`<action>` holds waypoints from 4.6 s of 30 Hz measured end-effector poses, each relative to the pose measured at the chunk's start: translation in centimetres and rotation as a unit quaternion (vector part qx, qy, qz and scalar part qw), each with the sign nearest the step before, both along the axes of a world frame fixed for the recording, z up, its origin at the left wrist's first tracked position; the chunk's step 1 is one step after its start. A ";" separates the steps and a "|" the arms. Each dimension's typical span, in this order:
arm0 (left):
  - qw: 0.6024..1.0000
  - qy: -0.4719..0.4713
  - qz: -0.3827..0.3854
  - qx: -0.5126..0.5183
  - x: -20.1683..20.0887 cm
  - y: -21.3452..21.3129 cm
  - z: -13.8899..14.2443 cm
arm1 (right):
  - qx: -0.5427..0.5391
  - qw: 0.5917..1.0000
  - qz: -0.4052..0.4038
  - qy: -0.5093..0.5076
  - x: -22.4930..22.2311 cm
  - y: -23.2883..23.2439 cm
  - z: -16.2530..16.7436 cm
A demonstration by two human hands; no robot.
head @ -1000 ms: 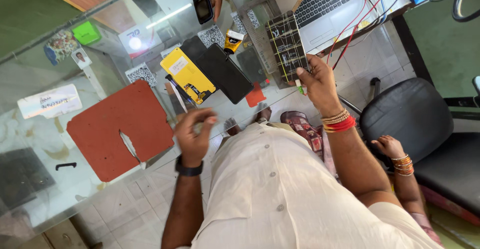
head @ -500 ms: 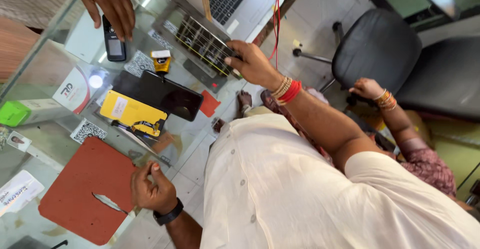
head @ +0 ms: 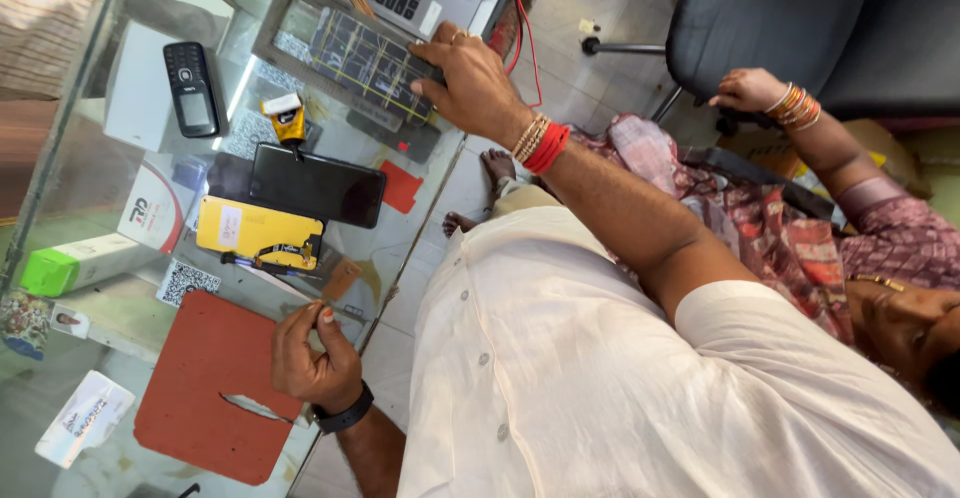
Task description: The person secures a disassembled smartphone with rubber bands, connects a multimeter to test internal components, and then handles cash. The phone remains open throughout the clip.
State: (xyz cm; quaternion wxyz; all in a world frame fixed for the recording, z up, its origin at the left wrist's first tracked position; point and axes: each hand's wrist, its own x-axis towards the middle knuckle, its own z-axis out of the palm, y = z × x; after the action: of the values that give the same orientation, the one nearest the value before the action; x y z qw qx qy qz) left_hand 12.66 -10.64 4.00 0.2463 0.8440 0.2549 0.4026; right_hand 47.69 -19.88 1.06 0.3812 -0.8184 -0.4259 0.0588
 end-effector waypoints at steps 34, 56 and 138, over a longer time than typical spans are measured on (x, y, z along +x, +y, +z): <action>0.939 0.036 -0.305 -0.155 3.7 -1.9 3.1 | 0.136 0.981 0.007 -0.140 -9.7 -11.1 -2.3; 0.987 -0.019 -0.130 -0.093 0.8 -1.3 0.3 | 0.153 0.972 -0.022 -0.178 -6.9 -5.7 1.9; 0.743 0.264 -0.453 -0.416 35.0 -5.3 -5.0 | 0.327 0.819 -0.433 0.187 46.9 -11.9 -9.0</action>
State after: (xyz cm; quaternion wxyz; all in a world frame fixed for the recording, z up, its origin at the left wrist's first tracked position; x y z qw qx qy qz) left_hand 47.64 -15.90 -1.00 0.6488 0.7467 0.0394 -0.1413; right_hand 94.60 -31.79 -7.98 0.6850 -0.7189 0.0578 -0.1027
